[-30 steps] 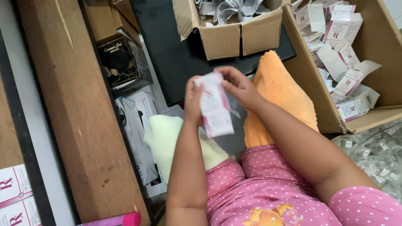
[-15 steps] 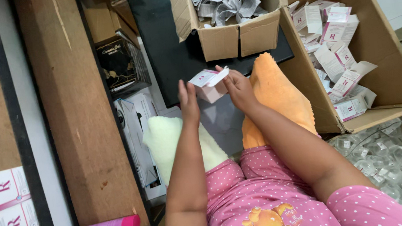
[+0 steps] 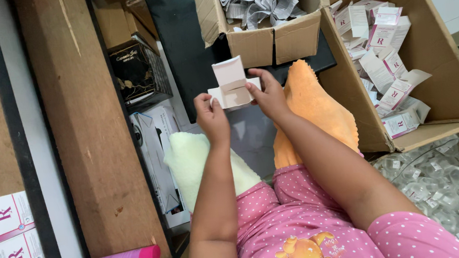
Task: The person sits on the floor and repeatedly picks small white boxes and clear plastic bottles from nearby cardboard boxes. They place each bottle into a box, close the box, and set it aside on a shelf or stack. The process continues with multiple units throughout the clip.
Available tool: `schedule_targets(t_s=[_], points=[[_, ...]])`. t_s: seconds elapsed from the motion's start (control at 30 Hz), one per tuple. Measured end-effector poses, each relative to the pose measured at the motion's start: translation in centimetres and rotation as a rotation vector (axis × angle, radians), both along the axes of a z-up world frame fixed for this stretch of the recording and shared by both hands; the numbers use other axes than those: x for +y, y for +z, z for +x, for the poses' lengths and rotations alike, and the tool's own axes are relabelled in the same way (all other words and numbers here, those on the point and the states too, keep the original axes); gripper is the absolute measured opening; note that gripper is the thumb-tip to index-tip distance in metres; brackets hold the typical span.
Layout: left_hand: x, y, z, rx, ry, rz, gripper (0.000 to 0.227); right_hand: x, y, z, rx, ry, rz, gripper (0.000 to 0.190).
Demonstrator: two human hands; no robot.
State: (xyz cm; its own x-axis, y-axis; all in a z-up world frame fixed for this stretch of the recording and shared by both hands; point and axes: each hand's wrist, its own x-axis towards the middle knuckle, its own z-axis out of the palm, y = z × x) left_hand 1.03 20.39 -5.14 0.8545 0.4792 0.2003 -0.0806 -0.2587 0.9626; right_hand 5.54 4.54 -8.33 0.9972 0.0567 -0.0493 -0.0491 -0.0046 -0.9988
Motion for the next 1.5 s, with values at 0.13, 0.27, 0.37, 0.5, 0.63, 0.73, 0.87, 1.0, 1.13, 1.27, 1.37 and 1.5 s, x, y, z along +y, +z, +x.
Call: schedule_targets(t_s=[0.13,0.27,0.37,0.5,0.63,0.73,0.87,1.0,1.13,1.27,1.37,1.5], points=[[0.7,-0.9,0.6,0.143,-0.026,-0.123,0.019,0.2,-2.6,0.7,0.132,0.108,-0.068,0.057],[0.0,-1.0,0.5,-0.088,-0.032,0.281,0.030,0.6,-4.1,1.3,-0.236,0.102,-0.241,0.054],[0.0,-1.2,0.6,0.099,0.072,0.142,0.028,1.2,-3.6,0.5,-0.126,0.083,-0.287,0.060],[1.1,-3.3,2.1,-0.025,0.218,0.204,0.026,1.2,-1.3,-0.9,-0.271,-0.019,-0.323,0.067],[3.1,-5.6,4.1,-0.165,0.208,0.219,0.025,-0.1,2.5,-2.7,-0.410,-0.101,-0.162,0.058],[3.3,-5.5,4.7,-0.258,0.095,0.043,0.038,-4.2,5.4,-4.4,-0.014,0.038,0.481,0.049],[1.4,-2.1,1.4,-0.259,0.218,0.533,0.044,-14.3,8.4,-10.1,-0.252,0.127,0.218,0.021],[-6.4,2.3,-3.3,-0.316,-0.204,0.527,0.049,-27.1,9.2,-17.6,-0.165,0.128,-0.240,0.016],[-17.8,3.7,-8.9,-0.045,-1.112,0.013,0.035,-37.1,4.4,-24.5,0.447,0.183,-0.360,0.023],[-29.3,1.4,-15.3,0.547,-1.541,-0.573,0.033,-44.6,-6.4,-30.4,0.651,0.144,-0.387,0.029],[-35.5,-1.6,-19.2,0.727,-1.484,-0.903,0.028,-49.3,-13.6,-35.3,0.686,-0.124,-0.651,0.032],[-36.7,-7.3,-22.7,0.986,-1.443,-0.763,0.032,-51.2,-21.8,-44.0,0.806,-0.590,-0.525,0.031]])
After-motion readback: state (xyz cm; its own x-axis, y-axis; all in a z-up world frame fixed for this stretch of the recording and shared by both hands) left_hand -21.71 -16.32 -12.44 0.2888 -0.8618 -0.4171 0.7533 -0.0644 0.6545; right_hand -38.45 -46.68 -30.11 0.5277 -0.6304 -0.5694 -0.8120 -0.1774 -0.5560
